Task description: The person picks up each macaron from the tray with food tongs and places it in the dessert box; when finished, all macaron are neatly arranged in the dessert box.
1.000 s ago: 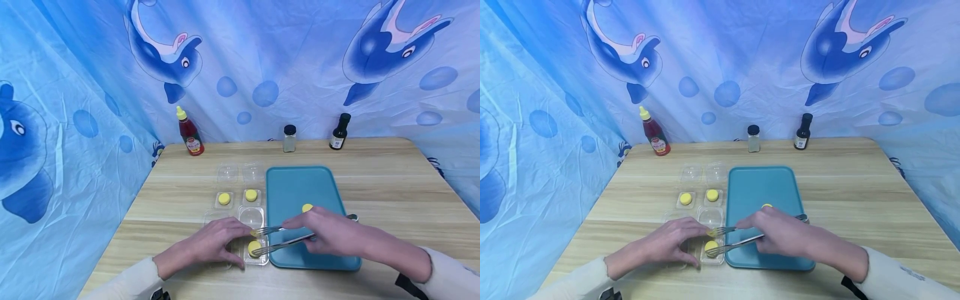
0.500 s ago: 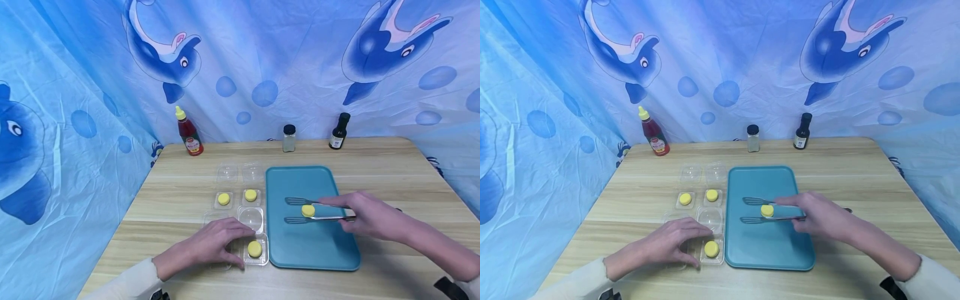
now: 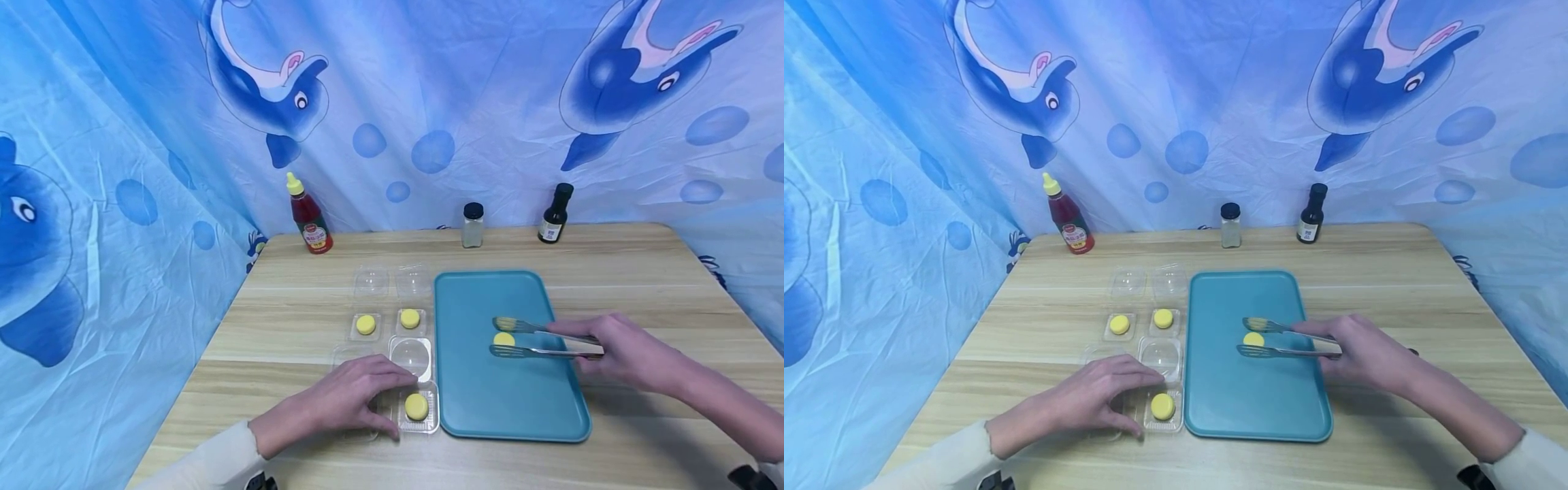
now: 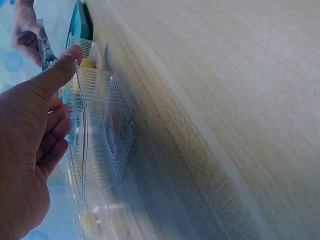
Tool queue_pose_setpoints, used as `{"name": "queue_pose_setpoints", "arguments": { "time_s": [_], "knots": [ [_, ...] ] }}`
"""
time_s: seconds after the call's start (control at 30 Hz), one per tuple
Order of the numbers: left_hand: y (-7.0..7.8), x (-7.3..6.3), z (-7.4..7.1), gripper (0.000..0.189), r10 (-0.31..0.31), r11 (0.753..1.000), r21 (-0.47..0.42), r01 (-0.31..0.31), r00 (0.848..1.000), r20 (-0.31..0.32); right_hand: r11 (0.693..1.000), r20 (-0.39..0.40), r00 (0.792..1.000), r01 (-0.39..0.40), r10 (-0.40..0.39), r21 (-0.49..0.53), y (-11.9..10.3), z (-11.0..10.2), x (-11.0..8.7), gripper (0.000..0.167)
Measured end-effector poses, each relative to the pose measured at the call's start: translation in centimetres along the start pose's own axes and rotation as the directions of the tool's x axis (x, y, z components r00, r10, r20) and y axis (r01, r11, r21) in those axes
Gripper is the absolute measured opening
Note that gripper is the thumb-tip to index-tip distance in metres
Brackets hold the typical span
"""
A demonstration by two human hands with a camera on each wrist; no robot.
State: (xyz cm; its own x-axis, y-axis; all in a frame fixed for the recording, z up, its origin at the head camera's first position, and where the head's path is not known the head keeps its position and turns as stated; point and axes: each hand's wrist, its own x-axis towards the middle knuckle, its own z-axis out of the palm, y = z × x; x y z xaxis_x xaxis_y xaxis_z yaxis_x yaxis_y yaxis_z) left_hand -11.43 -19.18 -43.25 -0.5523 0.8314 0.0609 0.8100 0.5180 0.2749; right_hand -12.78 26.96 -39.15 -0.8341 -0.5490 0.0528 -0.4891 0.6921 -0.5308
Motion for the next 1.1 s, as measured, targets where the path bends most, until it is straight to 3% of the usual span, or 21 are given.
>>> {"name": "queue_pose_setpoints", "arguments": {
  "time_s": [0.3, 0.57, 0.8, 1.1],
  "knots": [
    [-0.1, -0.1, 0.0, 0.088, 0.016, 0.999, 0.042, -0.016, 1.000, 0.002, 0.998, -0.017, 0.998, -0.065, 0.065, 0.027, 0.6, 0.7, -0.5, 0.058],
    [-0.2, -0.2, 0.1, 0.093, 0.024, 0.998, 0.062, -0.024, 1.000, 0.002, 0.997, -0.033, 0.998, -0.058, 0.059, 0.042, 1.2, 1.0, -0.8, 0.058],
    [-0.6, -0.6, -0.1, 0.096, 0.057, 0.998, 0.030, -0.056, 0.998, -0.040, 0.996, -0.031, 0.997, -0.074, 0.076, 0.045, 1.4, 1.3, -1.0, 0.058],
    [-1.4, -2.4, -1.0, 0.097, 0.024, 0.998, -0.061, -0.032, 0.992, -0.125, 0.993, -0.039, 0.994, -0.097, 0.100, 0.070, 1.4, 1.3, -1.4, 0.058]
  ]
}}
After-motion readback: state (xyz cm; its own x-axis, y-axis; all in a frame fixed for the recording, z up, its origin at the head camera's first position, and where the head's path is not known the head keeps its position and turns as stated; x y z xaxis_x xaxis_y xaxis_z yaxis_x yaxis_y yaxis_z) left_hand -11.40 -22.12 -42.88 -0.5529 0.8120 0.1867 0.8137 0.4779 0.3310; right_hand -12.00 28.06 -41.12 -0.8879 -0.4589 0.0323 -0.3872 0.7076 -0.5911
